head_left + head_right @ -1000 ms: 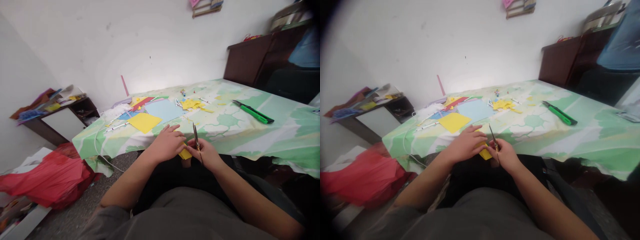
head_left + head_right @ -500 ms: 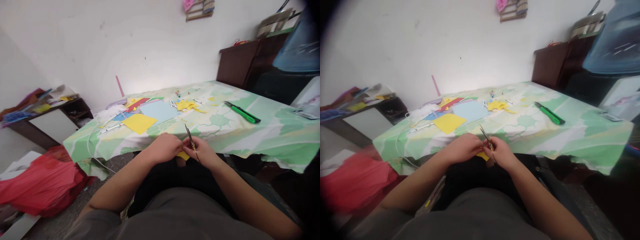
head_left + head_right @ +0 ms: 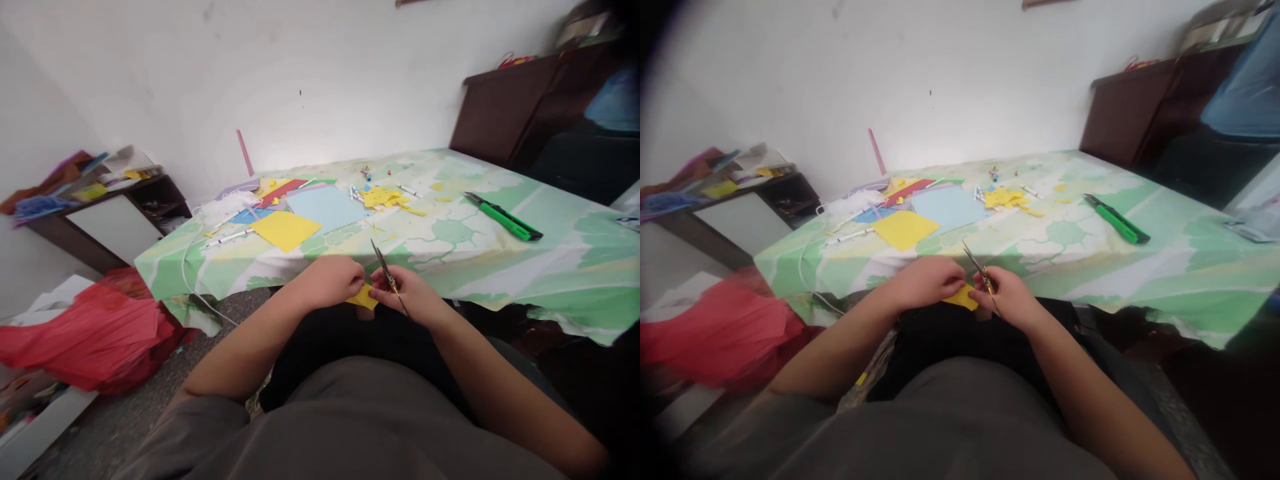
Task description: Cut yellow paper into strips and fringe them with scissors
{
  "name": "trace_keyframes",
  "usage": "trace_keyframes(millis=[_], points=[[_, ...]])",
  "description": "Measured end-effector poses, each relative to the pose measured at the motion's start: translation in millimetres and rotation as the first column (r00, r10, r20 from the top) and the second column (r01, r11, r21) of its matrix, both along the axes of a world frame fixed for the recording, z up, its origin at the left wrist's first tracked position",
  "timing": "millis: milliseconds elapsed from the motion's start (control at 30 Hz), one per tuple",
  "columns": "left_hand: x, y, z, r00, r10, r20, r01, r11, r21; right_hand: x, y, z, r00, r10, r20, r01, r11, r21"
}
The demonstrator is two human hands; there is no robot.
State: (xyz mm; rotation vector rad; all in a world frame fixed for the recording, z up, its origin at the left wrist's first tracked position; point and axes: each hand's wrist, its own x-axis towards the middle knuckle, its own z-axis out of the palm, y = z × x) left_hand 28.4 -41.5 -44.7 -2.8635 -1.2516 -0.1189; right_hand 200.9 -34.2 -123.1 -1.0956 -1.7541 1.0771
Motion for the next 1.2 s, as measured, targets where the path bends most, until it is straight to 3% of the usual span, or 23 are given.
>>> trace_keyframes(millis=[300, 533, 700, 900, 1067, 1200], points=[[-3, -8, 6.2, 0.996, 0.041, 0.083, -0.041, 0.999, -0.004, 0, -7, 9.8, 0.997, -0.065, -0.036, 0.066, 0.998, 0.023], [6, -9, 6.4, 0.998, -0.045, 0.049, 0.048, 0.996, -0.071, 5, -10, 17.8, 0.999, -0.007, 0.035, 0.004, 0.998, 0.063], [6, -10, 4.1, 0.996, 0.027, 0.085, -0.022, 0.998, -0.063, 8, -11, 20.1, 0.998, -0.056, 0.001, 0.056, 0.996, 0.065], [0, -13, 11.4, 0.95, 0.19, 0.246, -0.163, 0.979, -0.124, 9, -11, 20.0, 0.995, -0.03, -0.095, 0.033, 0.999, 0.027], [-1, -17, 17.4, 0.923, 0.225, 0.312, -0.183, 0.97, -0.159, 3, -13, 17.0, 0.962, -0.038, -0.272, 0.043, 0.999, 0.012], [0, -18, 13.7, 0.904, 0.242, 0.352, -0.187, 0.965, -0.183, 1, -17, 15.9, 0.957, -0.049, -0.287, 0.063, 0.997, 0.04]])
